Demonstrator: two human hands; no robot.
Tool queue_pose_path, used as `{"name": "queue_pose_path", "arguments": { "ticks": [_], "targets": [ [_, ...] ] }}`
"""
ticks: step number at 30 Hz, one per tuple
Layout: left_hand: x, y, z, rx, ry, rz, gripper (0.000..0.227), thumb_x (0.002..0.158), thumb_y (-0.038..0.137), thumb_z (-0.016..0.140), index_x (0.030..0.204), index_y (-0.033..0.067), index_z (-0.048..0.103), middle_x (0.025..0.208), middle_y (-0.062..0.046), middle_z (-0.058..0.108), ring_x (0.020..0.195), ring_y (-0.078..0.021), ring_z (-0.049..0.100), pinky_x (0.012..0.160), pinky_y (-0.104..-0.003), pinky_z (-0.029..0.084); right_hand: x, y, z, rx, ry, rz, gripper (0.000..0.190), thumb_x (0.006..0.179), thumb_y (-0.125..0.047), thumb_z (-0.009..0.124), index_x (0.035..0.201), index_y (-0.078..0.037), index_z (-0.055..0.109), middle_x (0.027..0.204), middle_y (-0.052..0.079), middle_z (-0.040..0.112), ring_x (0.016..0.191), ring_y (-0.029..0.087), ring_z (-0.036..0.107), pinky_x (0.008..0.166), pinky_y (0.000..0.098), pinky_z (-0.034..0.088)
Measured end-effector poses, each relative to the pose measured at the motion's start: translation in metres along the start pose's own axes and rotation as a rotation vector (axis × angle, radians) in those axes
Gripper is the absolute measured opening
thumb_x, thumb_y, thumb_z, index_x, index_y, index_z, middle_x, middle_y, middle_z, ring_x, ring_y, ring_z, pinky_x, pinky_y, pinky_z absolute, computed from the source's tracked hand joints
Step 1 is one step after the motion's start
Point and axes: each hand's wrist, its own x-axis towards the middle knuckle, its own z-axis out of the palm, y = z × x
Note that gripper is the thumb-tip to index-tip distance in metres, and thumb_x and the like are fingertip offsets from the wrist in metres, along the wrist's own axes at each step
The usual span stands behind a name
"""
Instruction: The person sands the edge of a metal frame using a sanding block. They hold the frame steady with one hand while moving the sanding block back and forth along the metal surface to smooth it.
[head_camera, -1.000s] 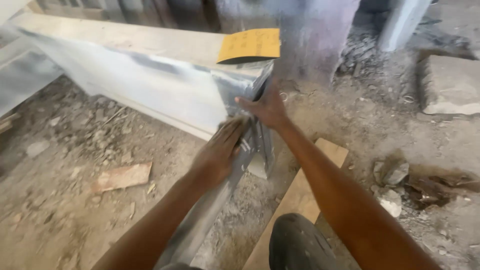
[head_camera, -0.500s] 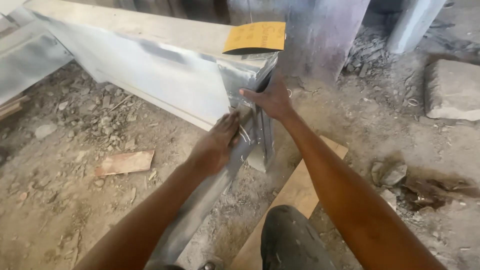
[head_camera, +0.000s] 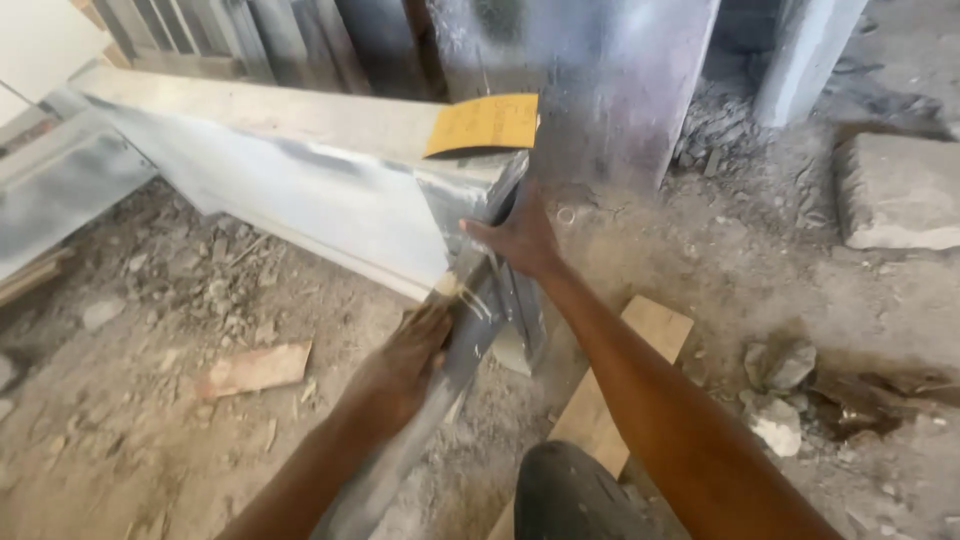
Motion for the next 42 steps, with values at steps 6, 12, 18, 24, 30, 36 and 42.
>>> {"name": "queue_pose_path", "arguments": {
  "ticks": [6, 12, 18, 24, 30, 36, 42],
  "targets": [
    [0.018, -0.011, 0.021, -0.034, -0.024, -0.06, 0.057, 0.118, 0.024, 0.052, 0.17, 0.0007, 0.05, 0.179, -0.023, 0.047, 0.165, -0.0423, 0.044, 0.138, -0.055, 0.03, -0.014, 0.006, -0.008, 0.077, -0.004, -0.019, 0.086, 0.075, -0.042, 0.111, 0.131, 0.001, 0.062, 0.121, 0.024, 0.073, 0.126, 0.034, 0.074, 0.09, 0.0377, 0.051],
    [0.022, -0.039, 0.038, 0.161, 0.063, -0.046, 0.058, 0.117, 0.028, 0.061, 0.168, 0.001, 0.055, 0.174, -0.025, 0.053, 0.157, -0.0463, 0.052, 0.132, -0.055, 0.041, -0.003, 0.047, 0.003, 0.078, 0.051, -0.063, 0.099, 0.079, -0.04, 0.109, 0.147, 0.006, 0.055, 0.145, 0.036, 0.068, 0.143, 0.052, 0.063, 0.112, 0.0663, 0.05],
    [0.032, 0.025, -0.009, 0.032, -0.247, -0.431, 0.059, 0.118, 0.023, 0.043, 0.174, 0.0066, 0.037, 0.164, -0.019, 0.043, 0.133, -0.0311, 0.048, 0.109, -0.044, 0.044, -0.016, 0.006, -0.002, -0.089, -0.013, 0.133, 0.084, 0.079, -0.049, 0.1, 0.136, -0.01, 0.052, 0.122, 0.006, 0.07, 0.112, 0.024, 0.072, 0.091, 0.0399, 0.064],
    [0.066, 0.046, -0.018, -0.029, -0.269, -0.715, 0.038, 0.116, 0.019, 0.056, 0.153, 0.0151, 0.048, 0.143, -0.006, 0.052, 0.126, -0.0259, 0.048, 0.1, -0.05, 0.049, -0.015, 0.012, 0.003, -0.064, -0.037, 0.139, 0.072, 0.084, -0.043, 0.097, 0.133, -0.01, 0.056, 0.122, 0.008, 0.074, 0.116, 0.028, 0.076, 0.096, 0.0427, 0.068],
    [0.019, 0.049, -0.028, -0.04, -0.289, -0.511, 0.07, 0.115, 0.017, 0.05, 0.18, 0.0147, 0.025, 0.189, -0.006, 0.023, 0.169, -0.0318, 0.026, 0.129, -0.056, 0.042, -0.008, 0.011, -0.001, -0.049, -0.039, 0.036, 0.087, 0.087, -0.043, 0.098, 0.147, -0.005, 0.048, 0.139, 0.015, 0.067, 0.132, 0.034, 0.068, 0.112, 0.0492, 0.06],
    [0.04, -0.028, 0.026, -0.063, -0.081, -0.267, 0.067, 0.117, 0.026, 0.049, 0.178, 0.0028, 0.031, 0.179, -0.026, 0.037, 0.163, -0.045, 0.037, 0.131, -0.059, 0.032, -0.018, 0.02, 0.009, -0.03, -0.106, 0.053, 0.102, 0.094, -0.054, 0.093, 0.16, -0.004, 0.034, 0.162, 0.022, 0.051, 0.153, 0.043, 0.052, 0.124, 0.0574, 0.049],
    [-0.01, 0.035, -0.017, -0.103, -0.183, -0.243, 0.071, 0.114, 0.014, 0.051, 0.178, 0.0058, 0.024, 0.187, -0.02, 0.023, 0.171, -0.0368, 0.022, 0.137, -0.059, 0.022, -0.01, 0.004, -0.004, -0.138, -0.076, 0.12, 0.092, 0.089, -0.05, 0.095, 0.153, -0.005, 0.047, 0.146, 0.016, 0.068, 0.137, 0.038, 0.068, 0.113, 0.0532, 0.062]
  ]
}}
